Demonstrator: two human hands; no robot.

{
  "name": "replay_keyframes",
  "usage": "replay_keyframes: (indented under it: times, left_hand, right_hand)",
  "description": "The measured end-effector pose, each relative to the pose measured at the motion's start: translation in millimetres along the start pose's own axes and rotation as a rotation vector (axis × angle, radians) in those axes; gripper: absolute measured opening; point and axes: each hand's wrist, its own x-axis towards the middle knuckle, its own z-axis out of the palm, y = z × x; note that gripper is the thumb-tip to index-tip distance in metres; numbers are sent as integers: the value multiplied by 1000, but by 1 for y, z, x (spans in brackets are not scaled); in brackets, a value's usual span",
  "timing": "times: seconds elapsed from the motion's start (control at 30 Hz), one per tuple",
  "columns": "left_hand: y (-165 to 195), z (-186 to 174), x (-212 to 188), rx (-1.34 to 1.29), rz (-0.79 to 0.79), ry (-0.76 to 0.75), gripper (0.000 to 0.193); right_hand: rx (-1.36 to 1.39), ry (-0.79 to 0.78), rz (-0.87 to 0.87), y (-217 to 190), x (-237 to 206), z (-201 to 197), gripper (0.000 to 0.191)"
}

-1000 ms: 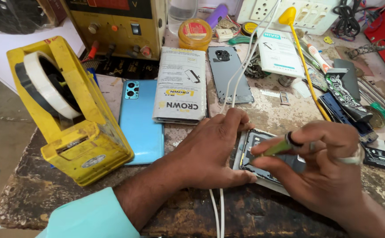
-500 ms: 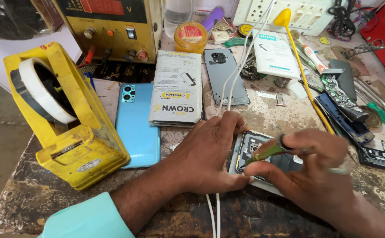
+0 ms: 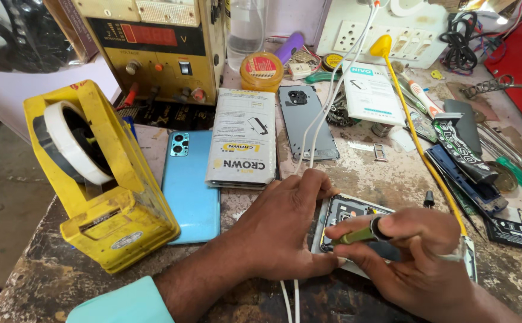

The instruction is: The person works on a disassembled smartphone at a cluttered repair workbench, holding the phone frame steady with one hand while using a green-handled pry tool to work around the edges of the opened device. Near the end they lift and reposition the phone's mid-frame component over the body.

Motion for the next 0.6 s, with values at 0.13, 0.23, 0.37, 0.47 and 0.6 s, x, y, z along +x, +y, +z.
replay_keyframes:
  times: [0.13, 0.23, 0.37, 0.47, 0.6]
  left_hand:
    - [-1, -3, 1, 8, -4, 5, 88]
    - [-1, -6, -1, 7, -6, 3, 88]
    - [0, -7, -3, -5, 7, 6, 89]
    - [1, -7, -5, -3, 11, 32, 87]
    - [1, -10, -6, -16, 9, -1, 90]
  right_hand:
    - [70, 21, 167, -6, 9, 3, 73]
    - [-5, 51, 149, -11, 13, 7, 70]
    - [-74, 81, 172, -18, 10, 7, 67]
    - [-3, 89, 262, -19, 8, 10, 66]
    - [269, 61, 473, -10, 27, 5, 65]
